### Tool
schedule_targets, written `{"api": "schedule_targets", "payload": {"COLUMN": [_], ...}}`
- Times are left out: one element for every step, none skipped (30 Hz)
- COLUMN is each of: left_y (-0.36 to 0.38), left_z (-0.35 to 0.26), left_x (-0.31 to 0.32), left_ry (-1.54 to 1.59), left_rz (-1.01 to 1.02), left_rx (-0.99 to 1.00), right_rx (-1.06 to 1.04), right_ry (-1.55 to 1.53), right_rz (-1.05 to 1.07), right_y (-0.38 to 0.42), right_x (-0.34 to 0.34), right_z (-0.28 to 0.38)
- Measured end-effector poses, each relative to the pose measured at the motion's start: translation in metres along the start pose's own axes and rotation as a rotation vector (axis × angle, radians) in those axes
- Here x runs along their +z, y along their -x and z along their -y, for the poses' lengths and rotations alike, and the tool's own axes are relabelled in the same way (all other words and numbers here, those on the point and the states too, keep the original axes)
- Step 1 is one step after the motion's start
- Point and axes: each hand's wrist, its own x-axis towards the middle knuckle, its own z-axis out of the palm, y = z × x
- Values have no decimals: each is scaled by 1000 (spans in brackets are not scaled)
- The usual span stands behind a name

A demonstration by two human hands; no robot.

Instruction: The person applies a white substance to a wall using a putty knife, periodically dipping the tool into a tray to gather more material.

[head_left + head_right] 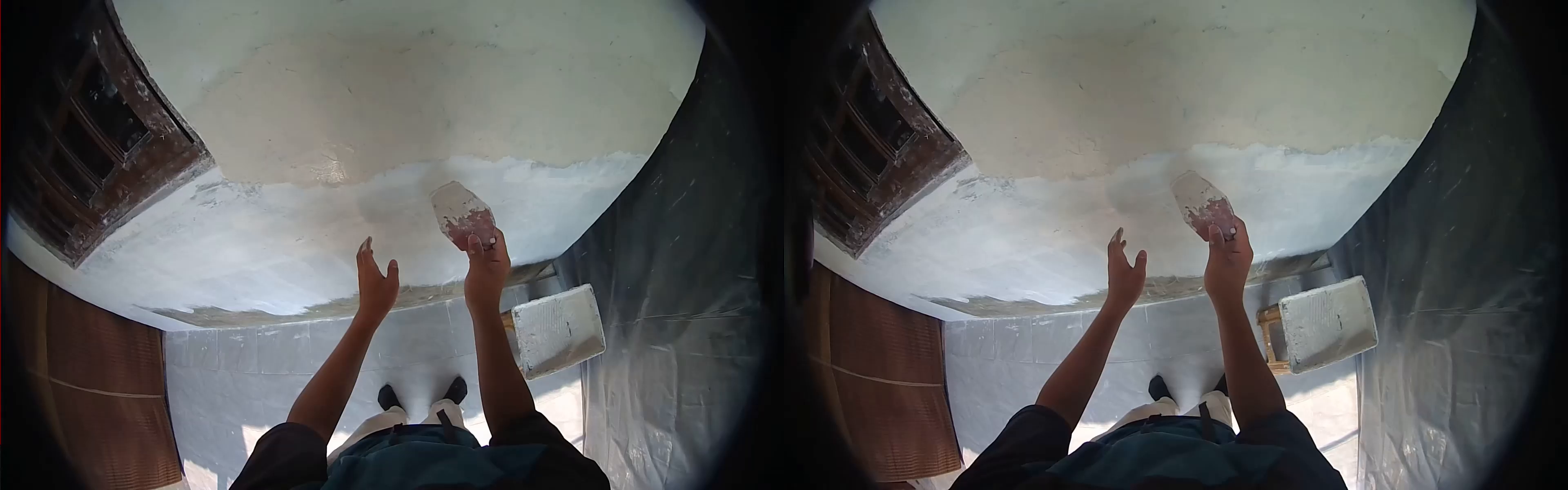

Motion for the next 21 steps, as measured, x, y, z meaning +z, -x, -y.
{"api": "schedule_targets", "payload": {"left_y": [-2, -3, 33, 18, 11, 2, -2, -6, -10, -14, -18, -20, -22, -23, -23, -22, -21, -20, -18, -17, -16], "left_z": [-4, -6, -3, 6, 12, 10, 0, -5, -4, -1, 2, 6, 10, 14, 18, 23, 29, 35, 42, 50, 55], "left_x": [-1, -1, 13, -4, -14, -31, -44, -54, -64, -73, -82, -88, -94, -99, -103, -106, -109, -111, -113, -115, -118], "left_ry": [16, 32, 104, 93, 99, 76, 188, 302, 293, 333, 375, 406, 401, 392, 384, 379, 391, 403, 397, 399, 401], "left_rz": [-21, -42, -16, -42, -63, -69, -59, -46, -47, -45, -42, -40, -39, -34, -30, -27, -13, 0, 3, 19, 38], "left_rx": [-39, -79, -160, -188, -230, -211, -339, -468, -457, -505, -552, -552, -542, -531, -519, -510, -519, -528, -518, -522, -527], "right_rx": [11, 24, -1, -108, -208, -215, -272, -328, -332, -469, -608, -612, -687, -760, -764, -805, -846, -850, -854, -857, -859], "right_ry": [59, 118, 317, 400, 504, 476, 508, 542, 531, 584, 636, 631, 680, 731, 727, 774, 822, 817, 871, 925, 921], "right_rz": [8, 16, 31, 36, 43, 32, 7, -20, -28, -67, -108, -114, -116, -118, -128, -132, -139, -150, -158, -167, -180], "right_y": [0, 2, 28, 28, 29, 28, 28, 27, 25, 22, 19, 18, 15, 14, 12, 10, 8, 6, 5, 4, 2], "right_x": [3, 8, 2, 24, 36, 51, 60, 67, 73, 75, 78, 81, 85, 88, 92, 96, 99, 103, 105, 108, 113], "right_z": [-2, -4, 11, -1, -9, -16, -20, -23, -28, -34, -40, -43, -47, -51, -55, -60, -67, -75, -85, -94, -101]}}
